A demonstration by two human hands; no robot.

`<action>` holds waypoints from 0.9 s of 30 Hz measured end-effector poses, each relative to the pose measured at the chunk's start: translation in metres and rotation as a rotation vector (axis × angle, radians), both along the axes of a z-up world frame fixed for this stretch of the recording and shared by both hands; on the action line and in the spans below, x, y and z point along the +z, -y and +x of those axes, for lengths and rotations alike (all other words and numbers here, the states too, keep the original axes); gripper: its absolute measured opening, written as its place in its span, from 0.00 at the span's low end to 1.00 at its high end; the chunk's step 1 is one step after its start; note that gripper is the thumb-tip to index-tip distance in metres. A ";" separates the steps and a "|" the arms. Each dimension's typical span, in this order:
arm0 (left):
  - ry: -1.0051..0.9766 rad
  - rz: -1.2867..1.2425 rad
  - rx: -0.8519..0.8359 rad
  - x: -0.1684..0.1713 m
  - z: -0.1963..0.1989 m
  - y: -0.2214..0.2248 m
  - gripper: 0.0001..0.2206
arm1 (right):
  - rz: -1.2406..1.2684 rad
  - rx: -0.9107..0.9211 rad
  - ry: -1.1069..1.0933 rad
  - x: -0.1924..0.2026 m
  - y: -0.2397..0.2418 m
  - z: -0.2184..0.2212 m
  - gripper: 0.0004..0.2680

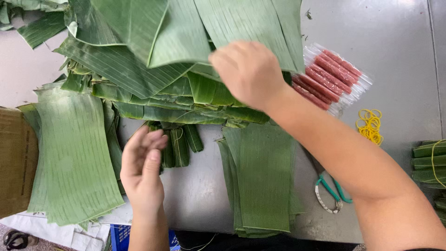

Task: The person wraps pre-packaged sausages in banana leaves, folds the leaves into cylindrical bundles, and secures them with yellow rubber bands. The person uses scissors to trim excess leaf material and places the finished bundles on the table.

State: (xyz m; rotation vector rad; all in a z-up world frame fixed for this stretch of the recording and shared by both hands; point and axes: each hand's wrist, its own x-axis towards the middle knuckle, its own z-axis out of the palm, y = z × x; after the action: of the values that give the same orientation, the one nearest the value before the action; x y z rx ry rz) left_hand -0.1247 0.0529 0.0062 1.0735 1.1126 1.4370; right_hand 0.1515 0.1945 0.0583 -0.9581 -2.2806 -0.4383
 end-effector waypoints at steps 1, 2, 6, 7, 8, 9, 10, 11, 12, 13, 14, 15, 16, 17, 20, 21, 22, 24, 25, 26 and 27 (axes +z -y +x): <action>0.202 -0.043 -0.030 0.001 0.000 -0.004 0.24 | 0.054 0.052 0.047 0.000 0.011 0.003 0.05; 0.404 -0.086 -0.060 0.001 0.000 -0.009 0.25 | 0.108 0.104 0.094 0.000 0.025 0.009 0.06; 0.689 -0.176 -0.151 0.002 0.001 -0.033 0.23 | 0.127 0.306 0.239 -0.014 0.062 0.036 0.07; 0.670 -0.257 -0.038 0.000 0.004 -0.037 0.20 | 0.102 0.275 0.224 -0.019 0.072 0.041 0.08; 0.647 -0.337 0.075 -0.002 0.007 -0.040 0.18 | 0.077 0.245 0.208 -0.024 0.082 0.046 0.09; 0.669 -0.322 0.088 -0.003 0.011 -0.041 0.18 | 0.054 0.213 0.194 -0.029 0.092 0.048 0.09; 0.690 -0.306 0.102 -0.004 0.016 -0.041 0.18 | -0.211 0.137 0.037 -0.034 0.108 0.044 0.08; 0.713 -0.287 0.116 -0.004 0.021 -0.040 0.18 | -0.470 0.060 -0.121 -0.041 0.124 0.037 0.08; 0.751 -0.320 0.078 -0.004 0.026 -0.039 0.18 | -0.728 -0.019 -0.282 -0.047 0.133 0.030 0.10; 0.789 -0.354 0.042 -0.004 0.032 -0.034 0.17 | -1.111 0.121 -0.620 -0.055 0.138 0.025 0.13; 0.827 -0.389 0.006 -0.005 0.038 -0.031 0.17 | -1.484 0.270 -0.967 -0.063 0.141 0.019 0.16; 0.840 -0.373 -0.097 -0.005 0.043 -0.027 0.17 | -1.845 0.430 -1.327 -0.070 0.145 0.014 0.20; 0.852 -0.355 -0.200 -0.007 0.048 -0.023 0.17 | -1.841 0.222 -1.547 -0.074 0.147 0.012 0.16; 0.862 -0.332 -0.303 -0.007 0.050 -0.022 0.18 | -1.807 0.006 -1.756 -0.076 0.147 0.010 0.13; 0.907 -0.359 -0.108 -0.012 0.051 -0.022 0.22 | -1.507 -0.036 -1.575 -0.071 0.150 0.007 0.10; 0.877 -0.366 -0.051 -0.016 0.050 -0.023 0.23 | -1.373 0.040 -1.388 -0.066 0.153 0.008 0.10; 0.847 -0.374 0.006 -0.020 0.049 -0.024 0.23 | -1.352 -0.005 -1.397 -0.062 0.156 0.005 0.09; 0.827 -0.361 0.080 -0.030 0.046 -0.023 0.24 | -1.310 -0.101 -1.415 -0.056 0.164 0.001 0.09; 0.837 -0.340 0.098 -0.035 0.044 -0.021 0.24 | -1.286 -0.052 -1.418 -0.054 0.167 -0.001 0.09; 0.847 -0.320 0.115 -0.040 0.042 -0.018 0.25 | -1.262 -0.004 -1.420 -0.053 0.169 -0.001 0.09; 0.850 -0.307 0.107 -0.044 0.039 -0.016 0.25 | -1.238 0.044 -1.422 -0.052 0.171 -0.002 0.11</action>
State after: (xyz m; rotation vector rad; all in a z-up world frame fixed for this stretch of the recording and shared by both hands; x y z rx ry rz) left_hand -0.0853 0.0692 -0.0376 0.1296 0.7227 1.5157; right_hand 0.1499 0.0238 0.0059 -1.1091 -0.9907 1.4108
